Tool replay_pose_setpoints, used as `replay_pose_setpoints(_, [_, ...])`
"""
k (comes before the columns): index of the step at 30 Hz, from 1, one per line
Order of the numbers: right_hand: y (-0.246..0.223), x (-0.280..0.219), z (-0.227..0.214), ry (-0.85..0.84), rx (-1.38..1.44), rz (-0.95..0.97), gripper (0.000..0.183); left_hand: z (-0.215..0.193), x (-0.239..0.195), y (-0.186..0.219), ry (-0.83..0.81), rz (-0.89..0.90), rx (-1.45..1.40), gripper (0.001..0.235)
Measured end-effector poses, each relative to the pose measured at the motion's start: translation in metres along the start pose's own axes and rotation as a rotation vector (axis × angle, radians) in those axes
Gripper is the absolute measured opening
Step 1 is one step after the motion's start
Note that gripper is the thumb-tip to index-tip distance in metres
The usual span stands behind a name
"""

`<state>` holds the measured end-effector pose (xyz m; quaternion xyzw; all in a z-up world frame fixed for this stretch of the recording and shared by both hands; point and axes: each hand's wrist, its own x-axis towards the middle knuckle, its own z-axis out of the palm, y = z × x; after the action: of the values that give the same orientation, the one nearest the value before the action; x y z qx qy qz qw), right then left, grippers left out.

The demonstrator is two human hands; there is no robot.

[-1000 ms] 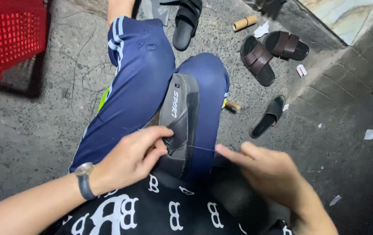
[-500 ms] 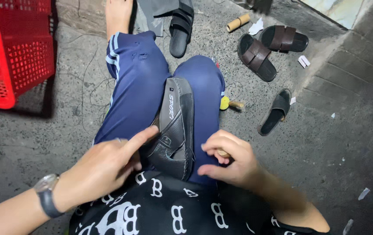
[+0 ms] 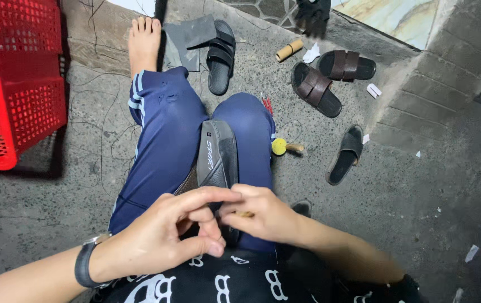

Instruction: The person sits on the floor and sews a black slipper held on their lap using a needle and thread. They repeatedly push the needle through the slipper's sole and pull the thread to stitch the material.

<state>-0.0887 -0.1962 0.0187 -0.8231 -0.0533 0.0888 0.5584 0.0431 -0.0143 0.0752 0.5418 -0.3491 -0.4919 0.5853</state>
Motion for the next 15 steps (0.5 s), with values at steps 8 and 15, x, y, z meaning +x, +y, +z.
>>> replay_pose_setpoints(8, [0.089,-0.096,-0.264,0.583,0.487,0.159,0.024,-0.129,-0.036,-0.044,0.432,0.08,1.085,0.017])
replay_pose_setpoints(15, [-0.036,-0.004,-0.108,0.542,-0.534,0.02,0.027,-0.067,0.0,-0.016,0.266,0.277,1.227,0.053])
